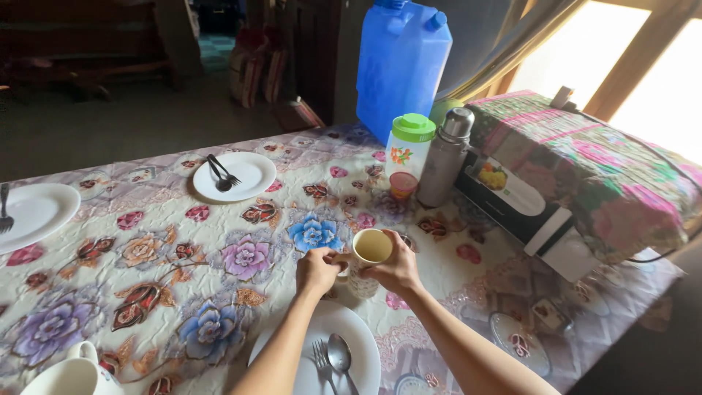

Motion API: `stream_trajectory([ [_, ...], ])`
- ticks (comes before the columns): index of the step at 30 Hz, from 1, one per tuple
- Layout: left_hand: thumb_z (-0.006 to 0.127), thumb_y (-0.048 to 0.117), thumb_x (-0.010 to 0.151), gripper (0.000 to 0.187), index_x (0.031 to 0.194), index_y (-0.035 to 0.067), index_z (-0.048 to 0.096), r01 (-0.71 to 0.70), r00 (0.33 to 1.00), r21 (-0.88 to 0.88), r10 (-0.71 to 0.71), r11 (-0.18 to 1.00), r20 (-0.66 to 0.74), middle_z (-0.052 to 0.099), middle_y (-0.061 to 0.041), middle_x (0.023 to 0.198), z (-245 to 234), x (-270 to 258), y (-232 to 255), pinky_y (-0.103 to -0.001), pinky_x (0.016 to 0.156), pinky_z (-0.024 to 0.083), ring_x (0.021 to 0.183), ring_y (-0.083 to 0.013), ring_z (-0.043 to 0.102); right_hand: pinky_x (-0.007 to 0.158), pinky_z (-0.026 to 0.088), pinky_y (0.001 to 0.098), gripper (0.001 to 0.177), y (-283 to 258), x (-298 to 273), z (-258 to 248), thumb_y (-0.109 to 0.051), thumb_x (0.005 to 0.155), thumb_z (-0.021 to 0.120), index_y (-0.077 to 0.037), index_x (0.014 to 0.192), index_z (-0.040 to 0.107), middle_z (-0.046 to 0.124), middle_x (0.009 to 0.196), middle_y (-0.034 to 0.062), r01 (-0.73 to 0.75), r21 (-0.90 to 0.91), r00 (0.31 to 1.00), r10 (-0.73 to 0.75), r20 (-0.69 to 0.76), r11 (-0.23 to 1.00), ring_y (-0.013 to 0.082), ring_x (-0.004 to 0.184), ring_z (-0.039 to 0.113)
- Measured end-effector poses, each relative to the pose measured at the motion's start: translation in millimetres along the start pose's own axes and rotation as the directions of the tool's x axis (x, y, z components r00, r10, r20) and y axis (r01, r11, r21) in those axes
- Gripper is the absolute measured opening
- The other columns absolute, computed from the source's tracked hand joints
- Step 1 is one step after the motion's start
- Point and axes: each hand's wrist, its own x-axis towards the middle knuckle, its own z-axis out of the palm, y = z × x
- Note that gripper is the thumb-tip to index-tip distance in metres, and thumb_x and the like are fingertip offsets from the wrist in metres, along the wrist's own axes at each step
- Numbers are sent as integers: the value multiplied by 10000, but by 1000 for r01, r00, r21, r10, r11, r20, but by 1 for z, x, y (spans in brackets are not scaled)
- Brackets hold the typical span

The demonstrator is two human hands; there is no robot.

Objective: Placing mugs and glasses onto a dining table from a storage cabinet.

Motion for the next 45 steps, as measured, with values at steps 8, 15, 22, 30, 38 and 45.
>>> stream_trajectory([
  [8, 866, 292, 710, 295, 969, 158, 816, 13, 999, 48, -14, 999, 29, 812, -46, 890, -8, 5, -18, -336, 767, 588, 798, -195, 776, 993, 549, 343, 967, 12, 9, 12, -219, 401, 949, -85, 1296, 610, 743, 1149, 98, 0, 13, 997, -1, 78, 1000, 228, 1085, 716],
  [15, 871, 275, 687, 291, 950, 157, 825, 6, 1000, 117, -8, 993, 21, 805, -45, 857, -16, 2, -30, -331, 768, 581, 778, -197, 771, 998, 534, 341, 979, 13, 6, 25, -218, 389, 948, -97, 1300, 611, 742, 1157, 89, -25, 22, 992, 22, 127, 999, 225, 1094, 706],
  [22, 856, 261, 691, 286, 960, 169, 829, -13, 1000, 116, 10, 993, 20, 804, -44, 850, -14, 4, -34, -330, 754, 586, 750, -194, 774, 989, 551, 339, 967, 19, 8, 23, -210, 414, 945, -86, 1310, 604, 740, 1161, 96, 18, 47, 991, -24, 134, 999, 227, 1097, 713],
  [30, 900, 308, 667, 306, 933, 172, 836, 34, 999, 148, -34, 988, -2, 794, -66, 819, -12, -4, -20, -331, 734, 571, 722, -212, 755, 983, 548, 336, 983, 19, 19, 15, -203, 391, 944, -90, 1302, 594, 730, 1154, 81, 41, 31, 981, -46, 189, 999, 223, 1089, 705],
  [38, 916, 324, 633, 285, 861, 170, 843, 58, 998, 136, -61, 989, 17, 793, -44, 767, -2, -8, -13, -322, 718, 587, 688, -186, 764, 1006, 532, 344, 1017, 34, 36, 15, -138, 395, 922, -136, 1345, 559, 713, 1213, 83, 17, 8, 965, -19, 263, 1000, 236, 1156, 674],
  [45, 969, 426, 571, 408, 824, 132, 841, -5, 993, 190, -18, 982, 115, 794, -63, 798, 9, -27, 6, -311, 758, 582, 728, -196, 767, 1038, 533, 404, 1022, 45, 40, 18, -5, 549, 754, -245, 1493, 445, 545, 1322, 159, 43, -196, 962, 12, 271, 980, 371, 1255, 587],
])
